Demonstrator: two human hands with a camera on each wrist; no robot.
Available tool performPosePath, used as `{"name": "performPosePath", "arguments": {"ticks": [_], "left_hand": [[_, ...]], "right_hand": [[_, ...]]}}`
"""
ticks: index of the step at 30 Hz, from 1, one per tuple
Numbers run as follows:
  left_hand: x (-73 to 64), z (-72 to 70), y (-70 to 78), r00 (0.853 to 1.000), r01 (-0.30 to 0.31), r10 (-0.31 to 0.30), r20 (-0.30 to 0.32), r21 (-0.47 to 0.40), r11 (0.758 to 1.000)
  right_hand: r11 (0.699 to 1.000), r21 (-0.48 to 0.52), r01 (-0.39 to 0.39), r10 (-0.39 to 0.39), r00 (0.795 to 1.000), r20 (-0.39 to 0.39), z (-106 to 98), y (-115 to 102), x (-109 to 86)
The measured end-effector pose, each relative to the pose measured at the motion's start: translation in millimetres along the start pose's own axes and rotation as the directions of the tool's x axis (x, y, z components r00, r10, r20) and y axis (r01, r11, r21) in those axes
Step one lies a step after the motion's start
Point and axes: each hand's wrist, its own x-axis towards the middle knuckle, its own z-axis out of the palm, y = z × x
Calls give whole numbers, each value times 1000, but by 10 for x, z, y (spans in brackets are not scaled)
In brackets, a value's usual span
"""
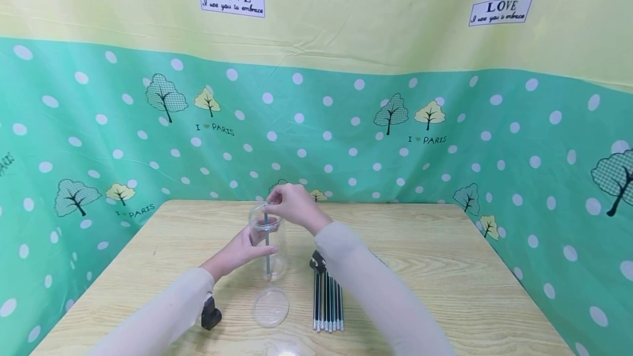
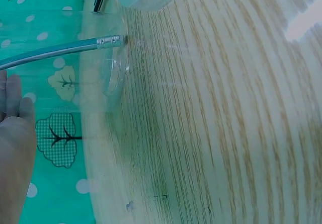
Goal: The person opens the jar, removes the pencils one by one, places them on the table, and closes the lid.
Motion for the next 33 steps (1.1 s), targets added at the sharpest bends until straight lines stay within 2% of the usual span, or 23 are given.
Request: {"name": "performPosePath", "arguments": {"ticks": [21, 27, 33], "left_hand": [[-11, 1, 1, 1000, 19, -19, -18, 0, 1000], [-13, 1, 1, 999, 31, -31, -21, 4, 1000], [39, -1, -137, 998, 36, -35, -55, 9, 999]], "right_hand": [[998, -32, 57, -57, 998, -2, -44, -17, -23], [998, 12, 65, -65, 998, 4, -85, -29, -37], [997, 53, 56, -55, 998, -22, -137, -26, -44]]}}
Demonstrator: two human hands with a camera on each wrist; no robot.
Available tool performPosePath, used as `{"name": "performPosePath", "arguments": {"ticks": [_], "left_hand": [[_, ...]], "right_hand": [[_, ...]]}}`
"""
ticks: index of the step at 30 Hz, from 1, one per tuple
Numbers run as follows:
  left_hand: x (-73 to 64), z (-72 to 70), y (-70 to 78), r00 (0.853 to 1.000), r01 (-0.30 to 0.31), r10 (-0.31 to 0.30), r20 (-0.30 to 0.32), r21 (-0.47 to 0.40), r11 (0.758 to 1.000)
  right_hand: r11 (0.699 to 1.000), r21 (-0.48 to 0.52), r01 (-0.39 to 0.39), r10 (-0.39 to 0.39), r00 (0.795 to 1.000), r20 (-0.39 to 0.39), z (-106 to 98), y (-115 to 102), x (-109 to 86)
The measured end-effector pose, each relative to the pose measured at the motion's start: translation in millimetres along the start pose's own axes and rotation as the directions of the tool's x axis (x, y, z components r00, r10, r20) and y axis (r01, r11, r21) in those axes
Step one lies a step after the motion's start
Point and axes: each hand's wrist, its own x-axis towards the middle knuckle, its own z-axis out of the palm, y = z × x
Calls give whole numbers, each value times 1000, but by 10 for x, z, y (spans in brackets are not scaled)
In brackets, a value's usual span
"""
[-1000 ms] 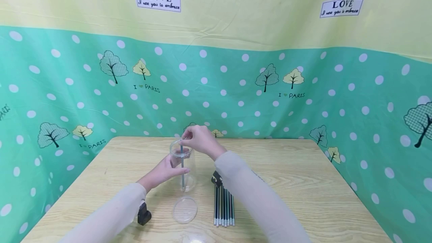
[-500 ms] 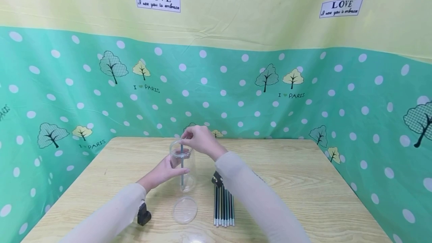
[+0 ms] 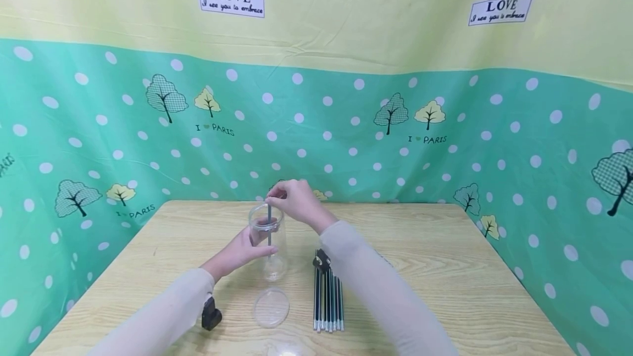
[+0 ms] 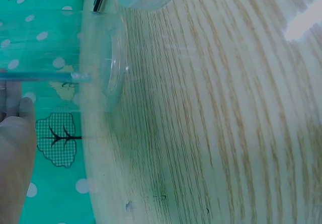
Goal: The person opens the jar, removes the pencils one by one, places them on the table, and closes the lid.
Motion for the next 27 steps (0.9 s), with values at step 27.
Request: {"name": "performPosePath", "arguments": {"ticks": [27], "left_hand": [[55, 14, -127, 999, -19, 19, -37, 9, 1000]], "right_hand": [[982, 184, 51, -12, 978, -208, -377, -110, -50]]}}
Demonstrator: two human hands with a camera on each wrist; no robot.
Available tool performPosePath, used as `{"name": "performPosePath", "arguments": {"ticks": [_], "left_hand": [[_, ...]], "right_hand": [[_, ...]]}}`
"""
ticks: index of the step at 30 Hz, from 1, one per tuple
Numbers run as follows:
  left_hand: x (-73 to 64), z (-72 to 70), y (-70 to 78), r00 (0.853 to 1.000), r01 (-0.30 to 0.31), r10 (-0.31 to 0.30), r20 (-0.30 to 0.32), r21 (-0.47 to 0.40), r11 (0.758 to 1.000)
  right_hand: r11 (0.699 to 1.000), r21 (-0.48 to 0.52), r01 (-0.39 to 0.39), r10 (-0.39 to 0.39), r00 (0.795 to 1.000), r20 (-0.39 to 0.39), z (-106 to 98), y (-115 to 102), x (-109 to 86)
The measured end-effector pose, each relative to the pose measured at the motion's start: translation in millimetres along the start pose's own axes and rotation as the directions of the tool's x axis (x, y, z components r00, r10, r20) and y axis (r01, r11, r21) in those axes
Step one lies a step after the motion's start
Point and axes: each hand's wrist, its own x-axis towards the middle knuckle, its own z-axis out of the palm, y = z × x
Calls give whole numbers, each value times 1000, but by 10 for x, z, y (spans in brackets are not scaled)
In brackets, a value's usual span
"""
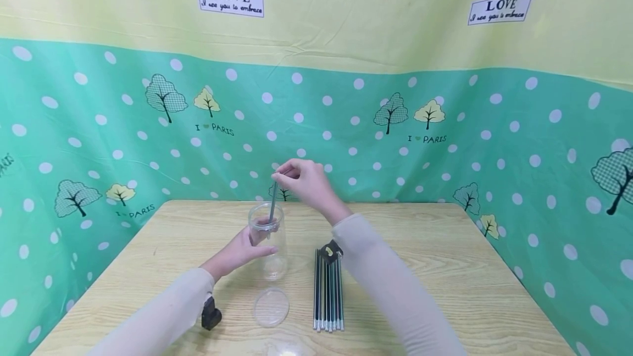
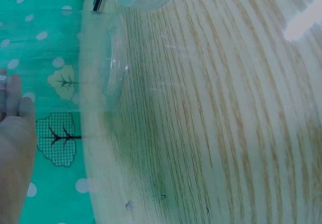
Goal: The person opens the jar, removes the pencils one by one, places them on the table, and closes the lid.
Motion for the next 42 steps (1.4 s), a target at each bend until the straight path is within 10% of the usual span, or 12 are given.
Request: {"name": "performPosePath", "arguments": {"ticks": [23, 42], "left_hand": [[-2, -2, -26, 1000, -23, 24, 7, -3, 1000], [-7, -10, -9, 1000, -15, 15, 11, 18, 1000]], "right_hand": [[968, 181, 171, -129, 966, -224, -454, -457, -143], [943, 272, 190, -93, 939, -331, -715, -493, -186]]}}
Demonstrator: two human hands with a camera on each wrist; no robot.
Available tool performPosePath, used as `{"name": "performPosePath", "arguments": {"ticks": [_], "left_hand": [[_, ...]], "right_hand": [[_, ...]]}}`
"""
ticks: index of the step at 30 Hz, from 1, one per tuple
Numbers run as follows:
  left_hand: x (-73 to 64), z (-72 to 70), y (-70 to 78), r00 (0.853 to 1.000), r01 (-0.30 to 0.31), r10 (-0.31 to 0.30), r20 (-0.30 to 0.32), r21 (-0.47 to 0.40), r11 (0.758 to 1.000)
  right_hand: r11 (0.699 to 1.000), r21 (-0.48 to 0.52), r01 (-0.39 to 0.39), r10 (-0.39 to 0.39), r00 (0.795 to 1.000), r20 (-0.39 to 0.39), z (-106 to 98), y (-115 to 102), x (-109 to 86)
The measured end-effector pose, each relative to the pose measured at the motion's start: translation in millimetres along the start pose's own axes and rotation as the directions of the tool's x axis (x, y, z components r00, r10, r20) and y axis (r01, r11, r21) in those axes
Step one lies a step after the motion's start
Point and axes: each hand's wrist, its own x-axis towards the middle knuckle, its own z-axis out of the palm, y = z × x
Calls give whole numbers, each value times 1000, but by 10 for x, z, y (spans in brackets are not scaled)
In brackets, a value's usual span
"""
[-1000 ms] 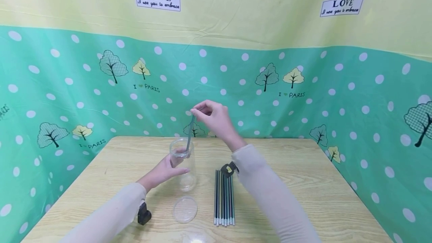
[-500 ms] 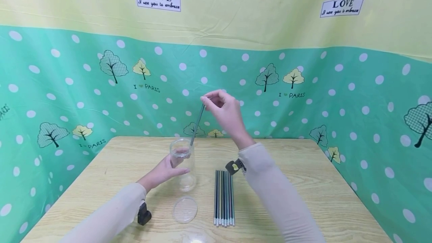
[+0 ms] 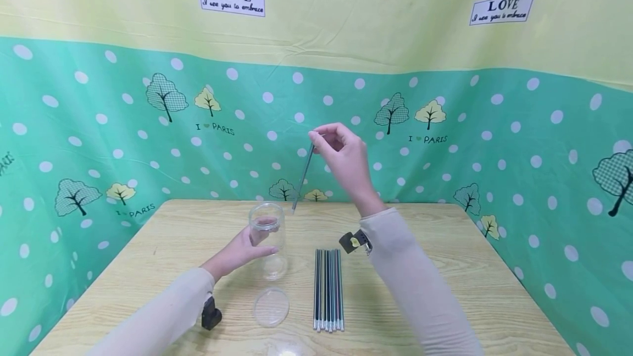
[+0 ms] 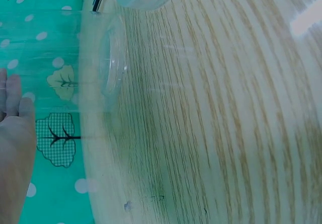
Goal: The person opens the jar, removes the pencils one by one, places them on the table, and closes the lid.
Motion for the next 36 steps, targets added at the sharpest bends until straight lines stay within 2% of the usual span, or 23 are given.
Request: {"name": "performPosePath", "arguments": {"ticks": [8, 16, 19, 24, 28, 33, 36], "left_hand": [[12, 1, -21, 999, -34, 34, 15, -20, 999], [-13, -2, -10, 1000, 17, -17, -13, 20, 1000], [-13, 0, -11, 1000, 24, -23, -17, 22, 999], [-11, 6, 25, 1000, 21, -21, -2, -2, 1000], [-40, 11, 109, 1000, 29, -29, 4, -13, 999], [-96, 8, 240, 999, 45, -45, 13, -11, 999], [-83, 1, 206, 999, 51, -51, 5, -8, 999]], "right_hand": [[996, -94, -6, 6, 1000, -3, -95, 51, -33], [975, -209, -78, 89, 995, 46, -215, 158, -154], [964, -245, -105, 126, 990, 70, -265, 299, -207], [947, -284, -151, 188, 976, 111, -378, 747, -288], [911, -319, -261, 315, 940, 131, -426, 977, -381], [863, -311, -398, 466, 865, 184, -441, 1176, -544], [835, -313, -453, 525, 826, 205, -446, 1319, -658]]}}
